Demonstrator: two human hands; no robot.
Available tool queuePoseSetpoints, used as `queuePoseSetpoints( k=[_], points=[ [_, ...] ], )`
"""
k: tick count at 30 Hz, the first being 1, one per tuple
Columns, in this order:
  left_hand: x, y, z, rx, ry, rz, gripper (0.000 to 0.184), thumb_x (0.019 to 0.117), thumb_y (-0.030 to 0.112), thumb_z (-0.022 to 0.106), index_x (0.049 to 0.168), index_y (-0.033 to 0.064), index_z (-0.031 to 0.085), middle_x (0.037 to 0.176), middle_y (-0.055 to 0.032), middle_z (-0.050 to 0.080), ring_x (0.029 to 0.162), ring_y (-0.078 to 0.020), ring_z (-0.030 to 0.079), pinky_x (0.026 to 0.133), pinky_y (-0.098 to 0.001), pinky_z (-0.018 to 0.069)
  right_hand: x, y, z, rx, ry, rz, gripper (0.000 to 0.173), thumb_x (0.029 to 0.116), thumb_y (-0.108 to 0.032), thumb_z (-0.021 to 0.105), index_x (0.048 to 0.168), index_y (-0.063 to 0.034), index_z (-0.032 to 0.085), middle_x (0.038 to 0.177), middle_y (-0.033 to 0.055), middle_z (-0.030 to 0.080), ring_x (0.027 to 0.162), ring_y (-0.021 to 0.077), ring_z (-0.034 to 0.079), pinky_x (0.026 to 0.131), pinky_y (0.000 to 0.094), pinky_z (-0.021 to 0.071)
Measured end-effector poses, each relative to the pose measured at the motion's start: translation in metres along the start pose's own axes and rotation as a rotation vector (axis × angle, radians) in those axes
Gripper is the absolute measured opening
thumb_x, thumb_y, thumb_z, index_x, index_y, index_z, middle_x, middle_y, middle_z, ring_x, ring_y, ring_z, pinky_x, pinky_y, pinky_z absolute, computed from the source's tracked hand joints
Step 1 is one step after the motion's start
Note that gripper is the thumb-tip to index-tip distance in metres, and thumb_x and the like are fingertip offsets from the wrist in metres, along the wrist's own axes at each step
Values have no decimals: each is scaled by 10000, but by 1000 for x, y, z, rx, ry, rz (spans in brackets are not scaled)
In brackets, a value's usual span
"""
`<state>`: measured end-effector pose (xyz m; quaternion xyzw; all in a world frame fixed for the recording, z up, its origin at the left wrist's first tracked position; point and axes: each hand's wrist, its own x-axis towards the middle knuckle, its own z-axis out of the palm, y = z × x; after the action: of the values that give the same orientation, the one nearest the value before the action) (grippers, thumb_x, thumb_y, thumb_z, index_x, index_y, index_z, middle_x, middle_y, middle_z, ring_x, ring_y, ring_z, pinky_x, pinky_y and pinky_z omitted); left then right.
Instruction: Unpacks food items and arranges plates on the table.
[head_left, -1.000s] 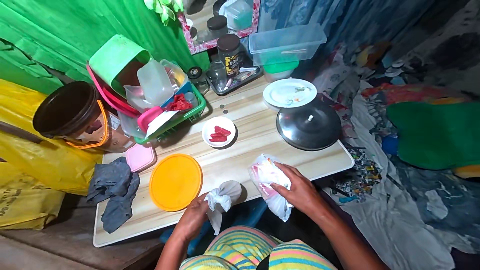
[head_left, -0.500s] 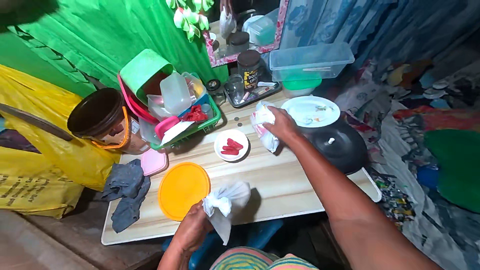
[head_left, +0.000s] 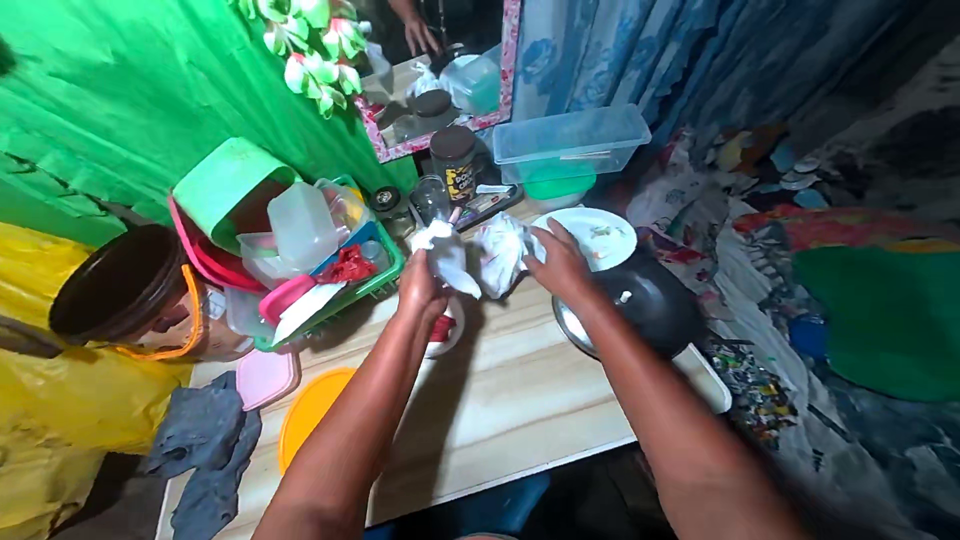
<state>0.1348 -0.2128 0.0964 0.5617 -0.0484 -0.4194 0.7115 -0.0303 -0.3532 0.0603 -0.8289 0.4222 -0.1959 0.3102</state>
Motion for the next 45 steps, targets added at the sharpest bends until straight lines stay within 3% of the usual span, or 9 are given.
queuePoseSetpoints(
  k=[4, 8, 12, 21, 25, 27, 31, 38, 45],
  points=[
    [58, -14, 20, -16, 25, -25, 458, 1113, 413, 251, 1440, 130, 401, 1225, -163, 586, 966, -283, 624, 742, -468, 546, -12, 35, -47, -46, 207, 84, 489, 984, -117, 625, 1439, 36, 533, 1578, 328, 344, 1448, 506, 361, 1156, 636, 343],
    [80, -20, 21, 196, -25, -102, 581, 1100, 380, 389, 1615, 183, 205, 1627, -161, 295, 1425, -375, 388, 1046, -617, 417, -12, 73, -79, -95, 253, 338, 479, 995, -110, 602, 1428, 75, 513, 1455, 344, 477, 1387, 501, 431, 1132, 648, 343],
    [70, -8, 16, 337, -57, -95, 667, 1061, 328, 515, 1625, 169, 196, 1659, -175, 207, 1488, -389, 269, 1113, -648, 318, 7, 117, -75, 129, 217, 584, 544, 1003, -165, 605, 1480, 48, 452, 1398, 342, 528, 1223, 468, 593, 1012, 626, 478],
    [6, -4, -97, 512, 102, 109, 539, 1051, 223, 528, 1547, 83, 367, 1568, -173, 391, 1407, -315, 418, 1093, -575, 389, 35, 127, -49, 437, 228, 747, 615, 964, -46, 640, 1516, 15, 375, 1434, 298, 495, 1139, 369, 650, 925, 481, 569],
    [-31, -35, -139, 460, 208, 100, 512, 1046, 177, 531, 1522, 50, 389, 1565, -178, 389, 1377, -318, 452, 1075, -557, 428, 33, 129, -48, 677, 273, 733, 438, 1009, -24, 552, 1434, -3, 447, 1233, 186, 561, 916, 187, 632, 793, 318, 560],
    [-48, -53, -150, 436, 198, 36, 485, 1058, 142, 500, 1515, 36, 376, 1483, -177, 461, 1200, -262, 557, 962, -460, 494, 27, 134, -53, 799, 303, 708, 404, 1025, -38, 513, 1424, -32, 447, 1167, 140, 563, 874, 151, 630, 761, 297, 563],
    [-60, -83, -149, 123, 162, -235, 474, 1064, 100, 491, 1494, 57, 296, 1075, -144, 637, 819, -189, 682, 741, -342, 587, -1, 137, -73, 970, 432, 670, 387, 1054, -76, 456, 1439, -66, 420, 1185, 106, 557, 912, 135, 640, 781, 281, 567],
    [-37, -106, -123, -188, 92, -350, 418, 1067, 107, 466, 1460, 155, 330, 1123, -169, 666, 888, -268, 729, 792, -377, 622, -76, 157, -121, 1255, 662, 480, 330, 1074, -162, 358, 1397, -168, 425, 1241, 38, 616, 1107, 157, 645, 913, 389, 562],
    [-26, -112, -113, -279, 195, -304, 454, 1048, 33, 447, 1461, 164, 310, 1150, -155, 611, 902, -242, 701, 792, -357, 607, -123, 136, -141, 980, 362, 552, 227, 1059, -305, 335, 1043, -235, 551, 867, -98, 667, 780, 5, 661, 690, 244, 573]
  ],
)
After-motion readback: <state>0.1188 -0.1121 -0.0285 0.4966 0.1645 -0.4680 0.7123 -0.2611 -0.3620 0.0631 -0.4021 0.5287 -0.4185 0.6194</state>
